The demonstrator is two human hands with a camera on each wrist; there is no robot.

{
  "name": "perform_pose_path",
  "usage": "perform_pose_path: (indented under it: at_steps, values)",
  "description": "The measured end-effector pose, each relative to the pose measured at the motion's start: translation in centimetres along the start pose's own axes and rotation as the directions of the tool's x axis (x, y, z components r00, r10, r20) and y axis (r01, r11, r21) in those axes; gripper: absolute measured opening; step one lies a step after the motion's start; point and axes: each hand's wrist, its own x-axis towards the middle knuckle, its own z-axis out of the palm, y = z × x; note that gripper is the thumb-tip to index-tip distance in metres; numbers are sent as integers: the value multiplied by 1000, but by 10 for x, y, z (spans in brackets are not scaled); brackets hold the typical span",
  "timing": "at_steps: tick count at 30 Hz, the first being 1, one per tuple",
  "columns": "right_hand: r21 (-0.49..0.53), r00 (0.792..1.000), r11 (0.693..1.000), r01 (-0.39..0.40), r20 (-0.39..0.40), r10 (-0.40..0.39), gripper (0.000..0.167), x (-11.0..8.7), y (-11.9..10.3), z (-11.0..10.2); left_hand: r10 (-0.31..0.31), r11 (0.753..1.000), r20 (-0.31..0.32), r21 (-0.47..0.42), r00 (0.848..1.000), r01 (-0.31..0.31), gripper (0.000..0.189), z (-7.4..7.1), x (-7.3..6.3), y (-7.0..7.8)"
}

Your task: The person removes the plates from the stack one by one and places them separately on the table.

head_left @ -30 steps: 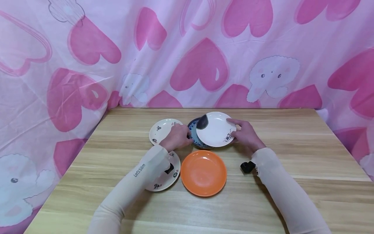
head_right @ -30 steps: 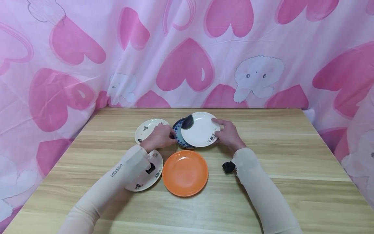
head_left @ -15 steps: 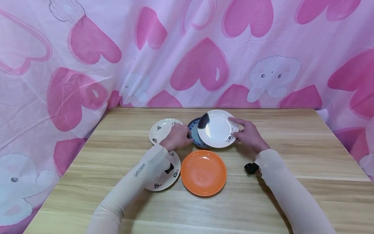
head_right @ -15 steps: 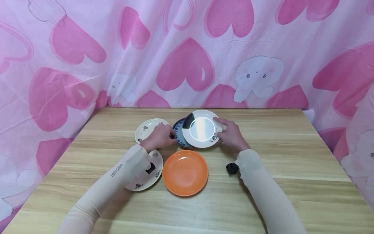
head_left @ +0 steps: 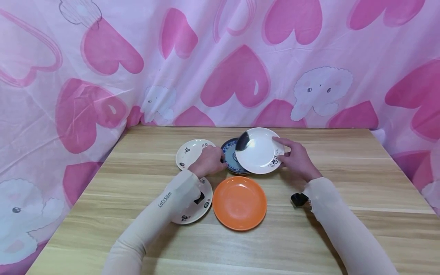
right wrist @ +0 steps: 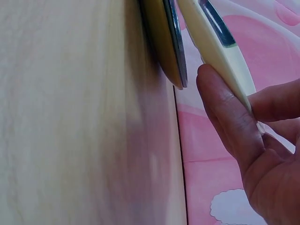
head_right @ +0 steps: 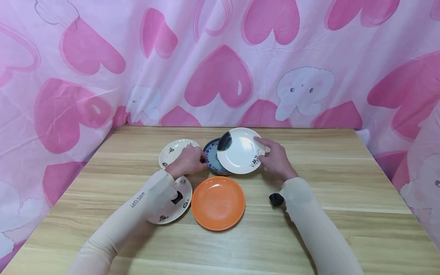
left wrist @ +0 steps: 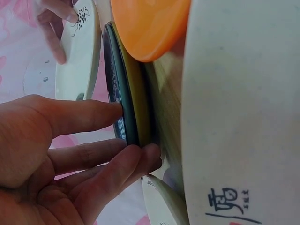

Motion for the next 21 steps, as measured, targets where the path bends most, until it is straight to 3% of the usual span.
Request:
perform_pose_path:
  at_steps: [21]
  values:
    - [-46, 999, 998, 43, -6, -43, 68, -18, -4, -12, 12, 1000, 8, -16, 1000, -12, 17, -1, 0, -1]
